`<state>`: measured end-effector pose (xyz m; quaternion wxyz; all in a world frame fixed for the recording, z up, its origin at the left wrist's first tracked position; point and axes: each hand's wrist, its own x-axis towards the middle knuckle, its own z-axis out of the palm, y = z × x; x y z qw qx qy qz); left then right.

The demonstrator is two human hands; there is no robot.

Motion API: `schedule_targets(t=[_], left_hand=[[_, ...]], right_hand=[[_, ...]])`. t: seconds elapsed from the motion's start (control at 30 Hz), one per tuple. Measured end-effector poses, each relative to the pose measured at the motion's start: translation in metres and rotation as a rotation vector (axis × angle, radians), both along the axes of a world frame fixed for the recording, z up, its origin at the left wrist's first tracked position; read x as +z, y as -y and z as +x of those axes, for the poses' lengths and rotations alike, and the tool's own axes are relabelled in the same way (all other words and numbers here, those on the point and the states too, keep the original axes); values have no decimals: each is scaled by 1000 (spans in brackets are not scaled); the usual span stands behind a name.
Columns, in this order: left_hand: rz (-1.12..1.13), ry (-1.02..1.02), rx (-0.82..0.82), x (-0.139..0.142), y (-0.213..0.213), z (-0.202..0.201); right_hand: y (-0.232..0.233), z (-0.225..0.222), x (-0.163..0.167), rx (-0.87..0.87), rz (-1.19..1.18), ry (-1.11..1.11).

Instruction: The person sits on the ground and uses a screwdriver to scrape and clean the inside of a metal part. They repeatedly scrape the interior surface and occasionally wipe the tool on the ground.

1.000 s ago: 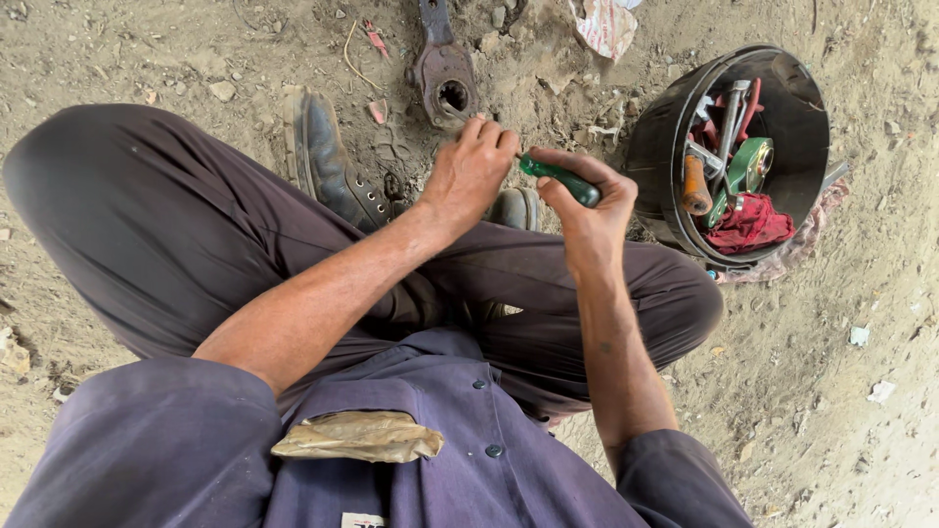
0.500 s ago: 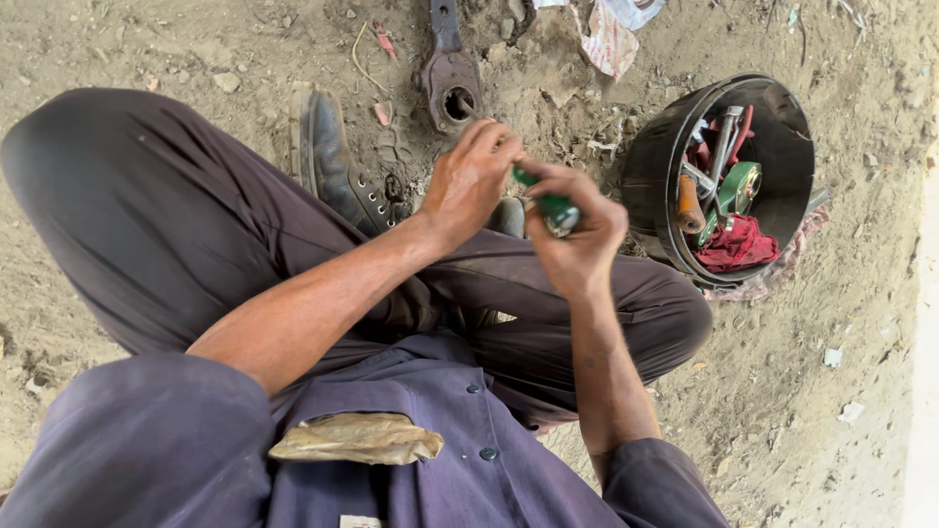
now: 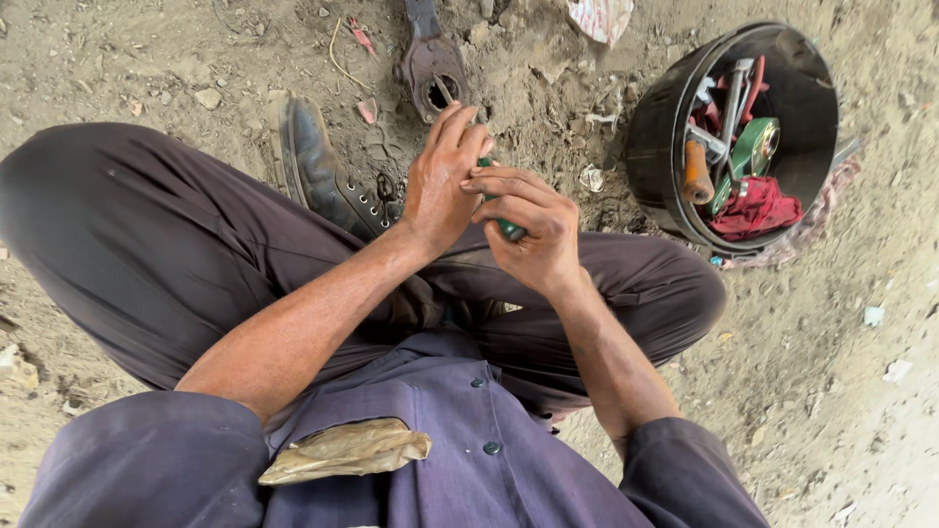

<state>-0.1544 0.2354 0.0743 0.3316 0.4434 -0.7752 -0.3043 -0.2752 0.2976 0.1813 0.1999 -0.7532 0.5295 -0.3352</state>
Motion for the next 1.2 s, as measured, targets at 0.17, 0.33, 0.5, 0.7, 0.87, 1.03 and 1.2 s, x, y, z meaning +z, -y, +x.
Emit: schedule_targets(t=[0.17, 0.33, 0.5, 0.7, 0.87, 1.03, 1.2], left_hand=[[-28, 6, -16, 4, -4, 2], [-5, -19, -28, -2, -4, 4], [94, -20, -18, -24, -2, 2], [227, -128, -23, -54, -5, -4], [195, -275, -27, -67, -7, -9], [188, -291, -20, -77, 4, -8], [77, -519, 53, -86, 30, -5]], right_hand=[[-3, -3, -1, 38, -44, 10], [-1, -3, -9, 43, -36, 0], [0, -2, -20, 69, -33, -44], [-6, 11, -30, 97, -137, -149], [-7, 26, -37, 48, -237, -235], [-2, 36, -36, 27, -176, -256], [25, 46, -24, 140, -118, -293]])
